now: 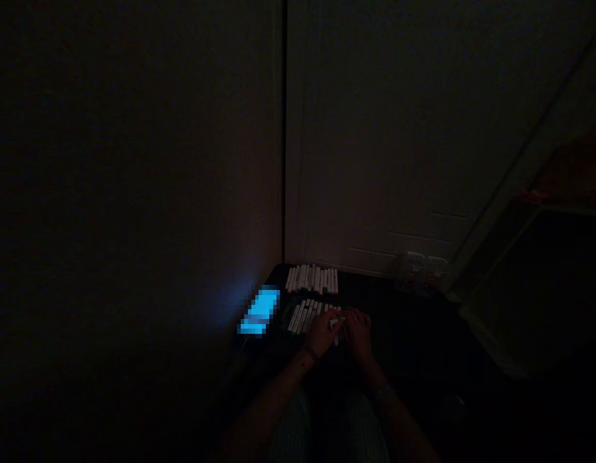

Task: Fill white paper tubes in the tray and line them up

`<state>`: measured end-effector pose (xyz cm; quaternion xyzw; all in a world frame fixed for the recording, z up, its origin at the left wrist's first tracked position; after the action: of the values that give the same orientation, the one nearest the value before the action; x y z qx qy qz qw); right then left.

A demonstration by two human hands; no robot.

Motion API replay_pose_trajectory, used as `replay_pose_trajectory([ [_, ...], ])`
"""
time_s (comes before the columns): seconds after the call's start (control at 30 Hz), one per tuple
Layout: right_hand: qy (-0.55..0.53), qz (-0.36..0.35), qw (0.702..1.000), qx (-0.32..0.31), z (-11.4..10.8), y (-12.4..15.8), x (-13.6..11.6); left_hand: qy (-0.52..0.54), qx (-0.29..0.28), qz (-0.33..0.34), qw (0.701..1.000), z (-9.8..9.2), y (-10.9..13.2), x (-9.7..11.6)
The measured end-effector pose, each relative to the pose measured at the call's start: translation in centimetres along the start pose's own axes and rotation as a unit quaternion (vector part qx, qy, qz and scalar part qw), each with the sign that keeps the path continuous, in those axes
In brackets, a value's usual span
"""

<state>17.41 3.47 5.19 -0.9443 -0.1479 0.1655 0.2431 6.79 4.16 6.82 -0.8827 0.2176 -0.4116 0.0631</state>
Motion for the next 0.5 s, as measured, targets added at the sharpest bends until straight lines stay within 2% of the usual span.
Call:
replay_pose_trajectory([
  [0.1, -0.016, 0.017, 1.0, 0.01, 0.0, 0.0, 0.9, -0.056, 0.028, 0.043, 0.997, -1.1, 0.7, 0.4],
  [0.17, -0.036, 0.029, 0.998, 0.031, -0.4, 0.0, 1.4, -0.109, 0.029, 0.06, 0.992, -1.2, 1.3, 0.2],
  [0.3, -0.086, 0.087, 0.987, 0.108, -1.6, 0.6, 3.3, -0.207, -0.018, 0.124, 0.97, 0.6, 2.5, -0.2],
  [0.37, -0.134, 0.126, 0.974, 0.131, -1.5, 1.2, 4.6, -0.237, -0.027, 0.132, 0.962, 1.4, 3.0, -0.6],
  [0.5, -0.282, 0.192, 0.934, 0.105, 0.2, 2.0, 6.6, -0.256, -0.026, 0.125, 0.958, 2.4, 3.5, -0.7],
])
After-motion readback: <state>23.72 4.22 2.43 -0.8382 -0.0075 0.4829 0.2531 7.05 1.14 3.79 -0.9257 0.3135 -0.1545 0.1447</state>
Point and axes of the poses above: each hand's wrist, its own y-axis away from the middle knuckle, its own z-axis out of the palm, x = y × z, the point moved 8 cm from there along -y, towards the middle knuckle, and after that the axes turned 7 degrees about -x, right-handed, at the moved point
